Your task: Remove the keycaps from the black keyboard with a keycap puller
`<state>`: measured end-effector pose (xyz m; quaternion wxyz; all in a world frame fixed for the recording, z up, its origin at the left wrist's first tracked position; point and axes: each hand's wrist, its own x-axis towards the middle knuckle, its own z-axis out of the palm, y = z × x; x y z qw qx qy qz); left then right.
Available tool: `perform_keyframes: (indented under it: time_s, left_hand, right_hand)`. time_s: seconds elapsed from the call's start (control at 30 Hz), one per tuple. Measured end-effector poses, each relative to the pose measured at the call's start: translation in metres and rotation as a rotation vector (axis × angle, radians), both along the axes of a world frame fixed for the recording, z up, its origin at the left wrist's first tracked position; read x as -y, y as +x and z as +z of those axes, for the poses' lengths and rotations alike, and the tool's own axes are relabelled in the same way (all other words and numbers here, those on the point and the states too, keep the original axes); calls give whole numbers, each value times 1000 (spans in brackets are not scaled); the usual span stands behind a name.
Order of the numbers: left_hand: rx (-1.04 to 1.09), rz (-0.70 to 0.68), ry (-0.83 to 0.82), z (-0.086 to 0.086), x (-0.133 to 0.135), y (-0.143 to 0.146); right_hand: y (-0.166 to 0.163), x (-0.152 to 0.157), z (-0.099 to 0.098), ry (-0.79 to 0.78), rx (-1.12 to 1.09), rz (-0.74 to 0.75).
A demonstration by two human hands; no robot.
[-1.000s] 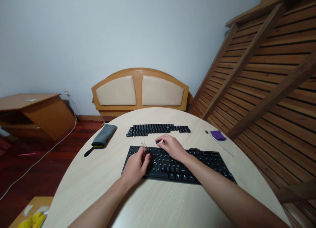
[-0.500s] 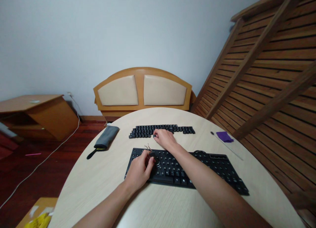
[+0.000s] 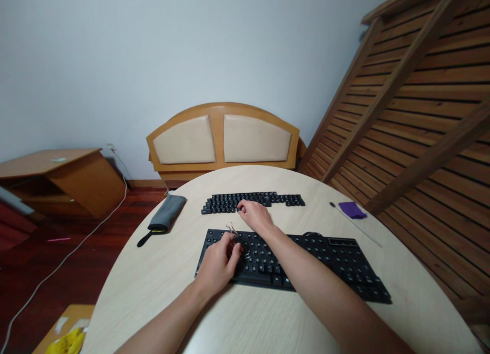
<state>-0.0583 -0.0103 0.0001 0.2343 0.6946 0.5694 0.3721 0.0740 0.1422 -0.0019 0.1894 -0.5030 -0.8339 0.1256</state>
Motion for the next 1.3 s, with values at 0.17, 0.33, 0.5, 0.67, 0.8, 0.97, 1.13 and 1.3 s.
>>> perform_keyframes:
  time_s: [0.17,0.33,0.5,0.67,0.8,0.97,1.13,1.3]
  left_hand:
    - [5,0,-5,-1,0,0]
    - [22,0,0,-1,0,-1]
    - [-30,3,-7,-1,-2,0]
    - [-70,10,-3,1,-1,0]
    - [-75,6,-1,3,0,1]
    - [-57,-1,10,0,-1,1]
    - [-73,3,14,-2,-3,-1]
    - [-84,4,14,-1,-2,-2]
  right_hand:
    - [-1,-2,-3,-6,-38,0]
    - [-1,-4,-6,-6,-63,0]
    - [-1,-4,-6,-6,-73,5]
    - [-1,-3,-3,-9,-73,9]
    - [-1,-3,-2,-21,-61,3]
    - [-1,0,2,-39,-34,3]
    - [1,5,15,-62,28,19]
    - [24,22,47,-140,146,87]
